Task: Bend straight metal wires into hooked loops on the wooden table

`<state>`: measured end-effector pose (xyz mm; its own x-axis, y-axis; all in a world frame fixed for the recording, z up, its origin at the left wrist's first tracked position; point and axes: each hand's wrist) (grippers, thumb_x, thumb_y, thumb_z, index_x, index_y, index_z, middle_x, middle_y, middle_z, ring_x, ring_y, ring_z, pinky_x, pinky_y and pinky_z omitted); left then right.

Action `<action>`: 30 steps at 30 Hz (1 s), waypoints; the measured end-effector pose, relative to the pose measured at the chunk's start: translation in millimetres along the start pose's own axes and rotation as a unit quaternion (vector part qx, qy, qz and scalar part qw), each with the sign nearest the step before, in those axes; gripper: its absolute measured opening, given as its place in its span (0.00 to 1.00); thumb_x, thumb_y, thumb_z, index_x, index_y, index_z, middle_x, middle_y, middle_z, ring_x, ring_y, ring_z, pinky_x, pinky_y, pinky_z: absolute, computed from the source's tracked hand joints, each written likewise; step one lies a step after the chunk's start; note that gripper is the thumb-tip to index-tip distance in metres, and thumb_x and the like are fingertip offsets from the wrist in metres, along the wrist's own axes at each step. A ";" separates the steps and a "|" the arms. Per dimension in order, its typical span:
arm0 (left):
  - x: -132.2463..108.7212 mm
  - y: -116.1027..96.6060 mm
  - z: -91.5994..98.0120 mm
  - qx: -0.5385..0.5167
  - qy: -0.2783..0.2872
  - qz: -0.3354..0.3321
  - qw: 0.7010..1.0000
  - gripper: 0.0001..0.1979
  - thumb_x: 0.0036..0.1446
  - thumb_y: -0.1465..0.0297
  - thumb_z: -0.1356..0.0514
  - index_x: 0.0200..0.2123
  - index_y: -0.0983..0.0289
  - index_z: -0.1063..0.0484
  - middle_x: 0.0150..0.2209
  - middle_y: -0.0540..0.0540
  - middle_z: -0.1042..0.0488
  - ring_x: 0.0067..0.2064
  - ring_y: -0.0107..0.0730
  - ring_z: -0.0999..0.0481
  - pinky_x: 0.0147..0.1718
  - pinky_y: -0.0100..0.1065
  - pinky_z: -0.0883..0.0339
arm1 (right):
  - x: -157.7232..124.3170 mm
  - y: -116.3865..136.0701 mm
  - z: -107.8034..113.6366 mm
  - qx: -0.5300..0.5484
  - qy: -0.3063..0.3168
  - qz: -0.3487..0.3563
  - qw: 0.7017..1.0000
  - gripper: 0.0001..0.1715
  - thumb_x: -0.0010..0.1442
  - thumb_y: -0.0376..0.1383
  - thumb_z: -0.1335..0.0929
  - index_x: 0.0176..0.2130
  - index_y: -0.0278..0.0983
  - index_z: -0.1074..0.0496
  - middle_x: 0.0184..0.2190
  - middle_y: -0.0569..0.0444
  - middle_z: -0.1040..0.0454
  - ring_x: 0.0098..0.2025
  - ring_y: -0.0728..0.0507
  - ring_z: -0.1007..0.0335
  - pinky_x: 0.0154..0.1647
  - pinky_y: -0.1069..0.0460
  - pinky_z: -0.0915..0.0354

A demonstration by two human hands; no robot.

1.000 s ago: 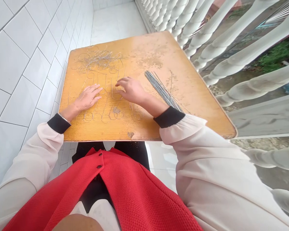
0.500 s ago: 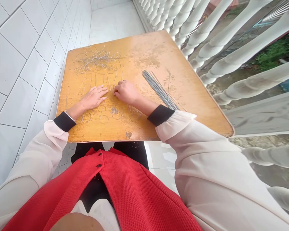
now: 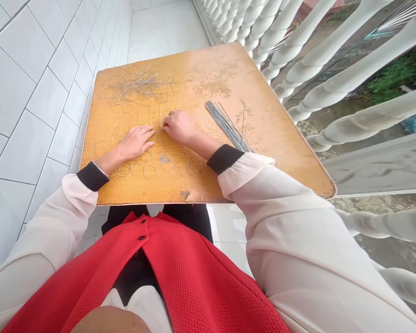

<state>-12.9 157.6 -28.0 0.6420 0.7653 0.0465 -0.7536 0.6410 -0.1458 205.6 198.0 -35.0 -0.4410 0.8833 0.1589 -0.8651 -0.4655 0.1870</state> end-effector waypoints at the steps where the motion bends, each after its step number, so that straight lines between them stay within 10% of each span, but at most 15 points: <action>1: 0.3 1.2 0.0 -0.004 -0.005 -0.001 1.000 0.23 0.72 0.67 0.46 0.66 0.71 0.30 0.70 0.71 0.33 0.74 0.54 0.37 0.72 0.54 0.45 | -1.0 -3.7 -0.4 0.011 -0.010 0.007 1.000 0.19 0.66 0.38 0.38 0.42 0.36 0.18 0.45 0.39 0.18 0.47 0.34 0.25 0.48 0.41 0.31; 11: -30.9 6.3 32.6 -0.028 -0.031 0.042 0.998 0.19 0.70 0.74 0.48 0.57 0.66 0.24 0.57 0.64 0.21 0.59 0.45 0.23 0.61 0.47 0.32 | -36.1 -46.0 13.3 0.098 -0.110 -0.023 0.989 0.23 0.70 0.38 0.40 0.45 0.42 0.16 0.41 0.43 0.17 0.43 0.33 0.21 0.47 0.35 0.28; 20: -58.2 -26.8 30.7 -0.074 -0.003 0.172 0.982 0.08 0.66 0.68 0.38 0.43 0.66 0.20 0.47 0.63 0.20 0.49 0.41 0.22 0.52 0.41 0.29 | -58.3 17.0 14.7 0.044 -0.009 0.149 0.988 0.21 0.66 0.34 0.38 0.46 0.39 0.17 0.47 0.43 0.19 0.46 0.37 0.25 0.46 0.43 0.33; 30: -33.9 -53.3 34.5 -0.038 0.038 0.270 0.961 0.09 0.63 0.77 0.41 0.36 0.67 0.19 0.42 0.65 0.17 0.48 0.45 0.19 0.48 0.40 0.29 | -53.2 52.8 26.4 -0.109 0.109 0.142 0.978 0.22 0.70 0.29 0.43 0.47 0.31 0.22 0.48 0.37 0.22 0.46 0.37 0.29 0.42 0.46 0.39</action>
<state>0.6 99.5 12.3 0.1716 0.9768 -0.1282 -0.9690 0.1439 -0.2011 189.7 125.0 -8.1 -0.6907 0.7220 -0.0408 -0.7204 -0.6918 -0.0495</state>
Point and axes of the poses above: each hand's wrist, its own x-axis towards the middle knuckle, its own z-axis out of the back of the hand, y = z × x
